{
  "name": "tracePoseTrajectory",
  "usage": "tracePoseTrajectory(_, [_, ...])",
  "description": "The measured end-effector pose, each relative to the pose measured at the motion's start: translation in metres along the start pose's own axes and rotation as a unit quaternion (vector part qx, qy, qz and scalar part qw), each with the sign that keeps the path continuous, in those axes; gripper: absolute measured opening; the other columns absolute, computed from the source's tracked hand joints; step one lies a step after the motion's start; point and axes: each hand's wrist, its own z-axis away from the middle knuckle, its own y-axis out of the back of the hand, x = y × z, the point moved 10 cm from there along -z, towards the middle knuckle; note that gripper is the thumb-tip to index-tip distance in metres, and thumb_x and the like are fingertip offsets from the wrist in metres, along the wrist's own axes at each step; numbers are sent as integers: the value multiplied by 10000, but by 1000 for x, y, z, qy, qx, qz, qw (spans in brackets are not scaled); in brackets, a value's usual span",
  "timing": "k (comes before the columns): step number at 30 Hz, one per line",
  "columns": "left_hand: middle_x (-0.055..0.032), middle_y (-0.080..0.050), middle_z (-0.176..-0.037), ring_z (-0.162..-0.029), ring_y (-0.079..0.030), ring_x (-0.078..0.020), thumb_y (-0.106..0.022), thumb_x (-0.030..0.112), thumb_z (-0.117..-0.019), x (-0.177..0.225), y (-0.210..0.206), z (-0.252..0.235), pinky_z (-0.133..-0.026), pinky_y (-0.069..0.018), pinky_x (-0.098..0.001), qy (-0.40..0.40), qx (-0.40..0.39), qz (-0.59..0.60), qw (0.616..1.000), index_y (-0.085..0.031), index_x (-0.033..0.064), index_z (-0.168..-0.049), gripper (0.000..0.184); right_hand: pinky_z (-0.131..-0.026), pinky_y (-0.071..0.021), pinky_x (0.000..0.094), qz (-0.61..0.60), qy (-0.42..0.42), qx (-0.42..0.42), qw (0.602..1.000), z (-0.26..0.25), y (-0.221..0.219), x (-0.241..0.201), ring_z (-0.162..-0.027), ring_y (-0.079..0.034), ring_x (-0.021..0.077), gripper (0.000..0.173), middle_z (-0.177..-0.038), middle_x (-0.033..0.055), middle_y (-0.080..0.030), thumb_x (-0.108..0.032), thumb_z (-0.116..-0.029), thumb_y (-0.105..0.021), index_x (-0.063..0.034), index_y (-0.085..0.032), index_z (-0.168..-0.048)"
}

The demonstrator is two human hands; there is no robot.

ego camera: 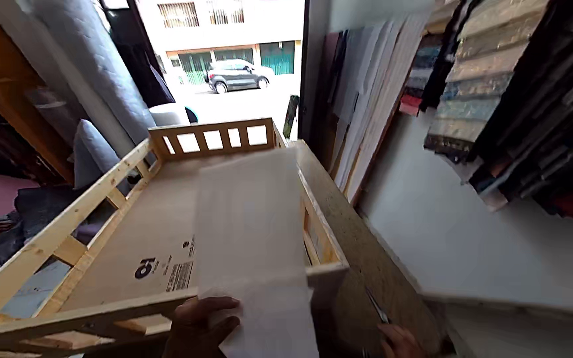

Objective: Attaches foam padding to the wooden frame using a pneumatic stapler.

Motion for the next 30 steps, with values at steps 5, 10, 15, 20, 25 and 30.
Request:
tracePoseTrajectory(5, [-43, -785, -1005, -923, -747, -94, -783, 121, -852, -84, 9, 103, -845, -633, -289, 121, 46, -190, 973, -794, 58, -990, 152, -1093, -467, 541, -25, 159, -233, 959, 51, -75, -105, -1264, -605, 337, 665, -1353, 158, -644, -505, -940, -692, -163, -546, -1492])
tracePoseTrajectory(10, [-56, -792, -1014, -949, -755, -157, -686, 207, -958, -127, 14, 122, -898, -603, -413, 159, 53, -326, 930, -809, 89, -1022, 182, -1029, -447, 640, 88, 146, -217, 961, 49, -106, -129, -1252, -554, 468, 923, -1376, 254, -572, -340, -841, -814, -189, -331, -1613])
tracePoseTrajectory(15, [-89, -792, -996, -946, -766, -209, -682, 175, -966, -144, 13, 120, -891, -610, -467, 138, 39, -329, 933, -814, 79, -979, 164, -1042, -470, 619, 29, 126, -259, 957, 40, -115, -128, -1259, -582, 448, 952, -1403, 266, -565, -219, -860, -775, -127, -235, -1638])
tracePoseTrajectory(20, [-66, -795, -969, -913, -767, -151, -718, 133, -934, -158, 7, 122, -880, -625, -388, 113, 65, -265, 955, -814, 73, -953, 115, -995, -520, 543, -78, 126, -203, 968, 36, -88, -151, -1140, -671, 337, 828, -1221, 196, -690, -326, -802, -774, -124, -459, -1541])
tracePoseTrajectory(25, [-69, -796, -948, -900, -768, -156, -702, 160, -945, -158, 7, 122, -855, -625, -397, 99, 82, -267, 955, -818, 85, -936, 139, -959, -545, 533, -8, 133, -220, 966, 64, -78, -198, -1133, -647, 348, 787, -1348, 187, -591, -378, -857, -740, -198, -448, -1566])
tracePoseTrajectory(30, [-70, -796, -895, -792, -765, -183, -691, 159, -934, -153, 4, 121, -736, -614, -405, 68, 94, -291, 950, -825, 99, -925, 148, -728, -590, 578, 138, 190, -248, 940, 75, -112, -231, -871, -704, 409, 788, -1580, 198, -396, -238, -940, -673, -184, -289, -1626])
